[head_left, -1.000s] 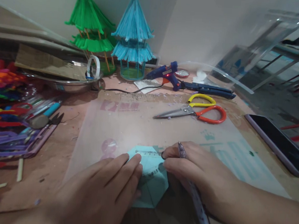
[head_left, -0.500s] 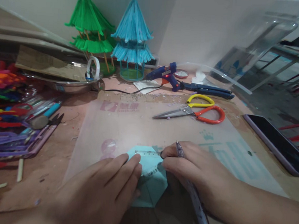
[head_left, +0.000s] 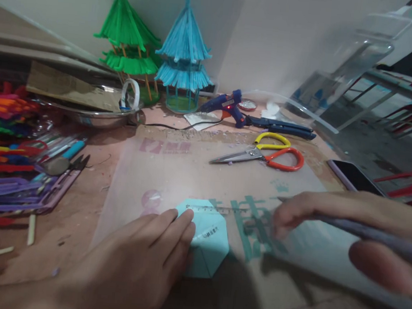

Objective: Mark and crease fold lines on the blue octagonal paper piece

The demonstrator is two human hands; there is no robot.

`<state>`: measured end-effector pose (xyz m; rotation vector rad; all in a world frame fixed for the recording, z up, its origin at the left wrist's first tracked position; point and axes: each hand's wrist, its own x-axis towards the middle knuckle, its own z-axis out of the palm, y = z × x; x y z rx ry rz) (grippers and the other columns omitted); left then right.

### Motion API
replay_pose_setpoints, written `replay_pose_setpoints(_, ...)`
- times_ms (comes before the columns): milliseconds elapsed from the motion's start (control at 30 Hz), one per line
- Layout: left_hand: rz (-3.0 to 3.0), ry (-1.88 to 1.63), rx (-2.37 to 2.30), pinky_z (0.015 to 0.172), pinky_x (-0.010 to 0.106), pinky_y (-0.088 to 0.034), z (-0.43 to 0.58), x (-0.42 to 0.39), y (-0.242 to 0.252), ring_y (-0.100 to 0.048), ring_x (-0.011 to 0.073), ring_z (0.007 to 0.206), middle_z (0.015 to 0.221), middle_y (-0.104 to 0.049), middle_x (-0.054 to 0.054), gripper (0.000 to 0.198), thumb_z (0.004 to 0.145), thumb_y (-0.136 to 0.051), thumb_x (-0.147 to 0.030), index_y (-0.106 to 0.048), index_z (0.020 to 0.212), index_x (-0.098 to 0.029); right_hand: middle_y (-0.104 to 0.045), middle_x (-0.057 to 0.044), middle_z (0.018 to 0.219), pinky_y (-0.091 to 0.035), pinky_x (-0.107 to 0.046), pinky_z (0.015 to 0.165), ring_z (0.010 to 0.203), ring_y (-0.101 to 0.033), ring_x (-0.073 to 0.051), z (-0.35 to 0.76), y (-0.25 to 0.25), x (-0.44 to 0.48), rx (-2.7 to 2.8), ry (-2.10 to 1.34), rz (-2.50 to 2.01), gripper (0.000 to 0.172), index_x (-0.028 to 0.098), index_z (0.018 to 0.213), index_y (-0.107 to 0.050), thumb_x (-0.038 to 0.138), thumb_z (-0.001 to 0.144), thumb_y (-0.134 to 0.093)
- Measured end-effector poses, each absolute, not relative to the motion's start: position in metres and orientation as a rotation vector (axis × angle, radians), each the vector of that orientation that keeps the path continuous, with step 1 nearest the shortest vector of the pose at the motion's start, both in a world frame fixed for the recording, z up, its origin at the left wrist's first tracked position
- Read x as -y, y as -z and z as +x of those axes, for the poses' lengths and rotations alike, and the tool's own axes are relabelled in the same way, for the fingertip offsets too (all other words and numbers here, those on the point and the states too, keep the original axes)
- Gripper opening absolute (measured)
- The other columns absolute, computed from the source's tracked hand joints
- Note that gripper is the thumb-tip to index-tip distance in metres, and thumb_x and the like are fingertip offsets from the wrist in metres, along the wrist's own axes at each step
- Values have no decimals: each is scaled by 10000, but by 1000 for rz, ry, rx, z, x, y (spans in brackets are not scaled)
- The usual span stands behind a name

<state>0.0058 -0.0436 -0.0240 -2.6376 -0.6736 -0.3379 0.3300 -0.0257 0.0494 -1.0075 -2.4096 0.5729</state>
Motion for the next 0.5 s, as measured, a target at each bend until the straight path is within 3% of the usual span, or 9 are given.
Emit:
replay_pose_setpoints(67,-2645,324,675,972,397,-445,6,45,24,-659,227,1106,1263,-770,28,359,917,-462,-81,-754,1098,-187,-808,-50,969,-599,-286,659,803,-763,-195,325,-48,17,2406,-652,-946,415,314,1158,-762,511,1126,-397)
replay_pose_setpoints(133,-2643,317,677,986,407,-438,4,46,24,-644,237,1142,1286,-762,48,359,904,-486,-99,-759,1122,-182,-775,-18,825,-561,-258,611,656,-697,-144,307,-46,7,2394,-719,-1011,334,266,1022,-771,320,1111,-453)
replay_pose_setpoints(233,-2624,319,701,989,415,-428,2,48,24,-637,246,1137,1284,-756,70,367,899,-506,-115,-753,1164,-170,-694,4,726,-493,-237,560,645,-638,-139,269,-40,-8,2303,-868,-1155,192,211,824,-665,159,952,-531)
replay_pose_setpoints(367,-2608,321,666,982,403,-421,3,47,21,-636,236,1118,1261,-752,50,316,941,-507,-130,-759,1118,-201,-658,7,761,-442,-226,549,634,-570,-123,234,-25,-24,2237,-1092,-1102,39,206,840,-580,180,868,-590)
replay_pose_setpoints(500,-2609,321,691,957,388,-419,4,47,19,-638,226,1076,1249,-753,47,273,1001,-508,-183,-756,1111,-202,-604,21,706,-408,-227,559,627,-530,-118,225,-4,-33,2169,-1114,-1022,133,216,780,-523,263,890,-582)
